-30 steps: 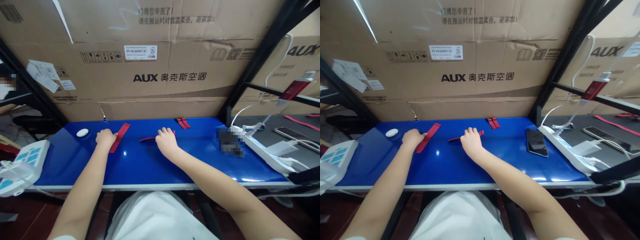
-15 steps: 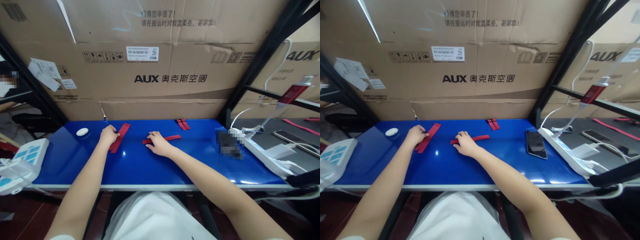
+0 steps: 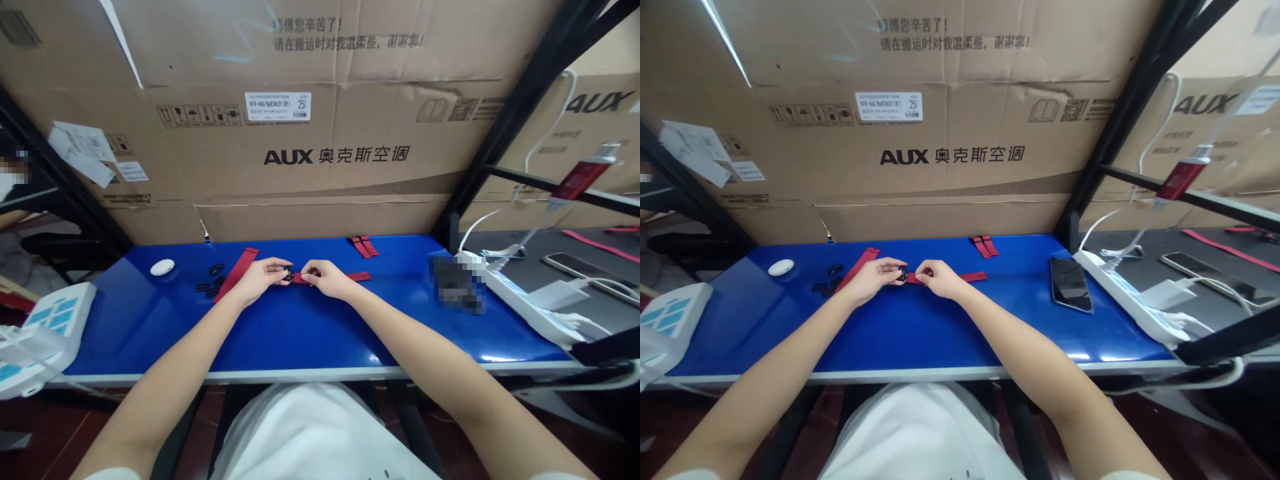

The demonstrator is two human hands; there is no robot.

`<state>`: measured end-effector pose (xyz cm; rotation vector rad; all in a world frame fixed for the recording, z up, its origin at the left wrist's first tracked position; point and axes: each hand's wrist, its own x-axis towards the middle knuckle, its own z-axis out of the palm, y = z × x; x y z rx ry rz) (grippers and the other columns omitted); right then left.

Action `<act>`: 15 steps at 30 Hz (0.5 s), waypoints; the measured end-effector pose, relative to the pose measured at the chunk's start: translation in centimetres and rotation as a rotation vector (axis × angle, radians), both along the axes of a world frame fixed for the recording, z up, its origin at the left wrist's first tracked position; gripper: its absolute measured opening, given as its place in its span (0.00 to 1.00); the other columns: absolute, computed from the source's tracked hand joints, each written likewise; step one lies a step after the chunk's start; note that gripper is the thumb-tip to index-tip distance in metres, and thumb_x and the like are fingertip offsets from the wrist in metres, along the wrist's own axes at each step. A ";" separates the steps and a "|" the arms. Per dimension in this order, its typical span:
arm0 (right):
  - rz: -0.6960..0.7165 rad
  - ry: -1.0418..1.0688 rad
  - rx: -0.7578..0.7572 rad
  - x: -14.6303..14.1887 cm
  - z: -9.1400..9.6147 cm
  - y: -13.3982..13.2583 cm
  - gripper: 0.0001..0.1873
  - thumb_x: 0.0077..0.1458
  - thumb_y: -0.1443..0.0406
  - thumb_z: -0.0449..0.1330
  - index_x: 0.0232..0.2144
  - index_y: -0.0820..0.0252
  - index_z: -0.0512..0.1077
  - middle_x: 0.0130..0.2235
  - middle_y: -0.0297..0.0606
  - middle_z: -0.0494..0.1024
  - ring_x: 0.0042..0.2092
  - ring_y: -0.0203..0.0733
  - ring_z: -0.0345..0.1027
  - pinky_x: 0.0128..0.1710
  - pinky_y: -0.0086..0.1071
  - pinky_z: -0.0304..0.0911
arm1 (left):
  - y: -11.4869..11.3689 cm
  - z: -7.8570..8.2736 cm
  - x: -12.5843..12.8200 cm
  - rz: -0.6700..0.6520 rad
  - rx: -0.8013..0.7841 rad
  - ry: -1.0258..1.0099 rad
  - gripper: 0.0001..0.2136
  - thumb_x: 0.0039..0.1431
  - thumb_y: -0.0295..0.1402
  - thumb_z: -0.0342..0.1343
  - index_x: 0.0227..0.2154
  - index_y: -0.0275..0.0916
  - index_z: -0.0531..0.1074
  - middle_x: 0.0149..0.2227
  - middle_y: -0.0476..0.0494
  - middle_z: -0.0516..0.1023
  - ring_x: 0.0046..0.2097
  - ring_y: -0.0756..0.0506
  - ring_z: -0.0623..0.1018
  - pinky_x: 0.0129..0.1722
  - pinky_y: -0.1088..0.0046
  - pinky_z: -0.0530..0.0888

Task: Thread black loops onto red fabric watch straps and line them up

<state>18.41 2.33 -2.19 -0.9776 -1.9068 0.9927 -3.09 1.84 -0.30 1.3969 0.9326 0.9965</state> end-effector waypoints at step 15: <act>0.010 0.049 -0.027 -0.3 0.6 -0.4 0.10 0.52 0.59 0.58 0.29 0.61 0.70 0.27 0.33 0.71 0.30 0.36 0.61 0.33 0.31 0.58 | -0.1 -1.0 1.0 -0.022 -0.051 -0.066 0.21 0.42 0.34 0.71 0.40 0.33 0.76 0.34 0.42 0.81 0.35 0.45 0.81 0.43 0.61 0.79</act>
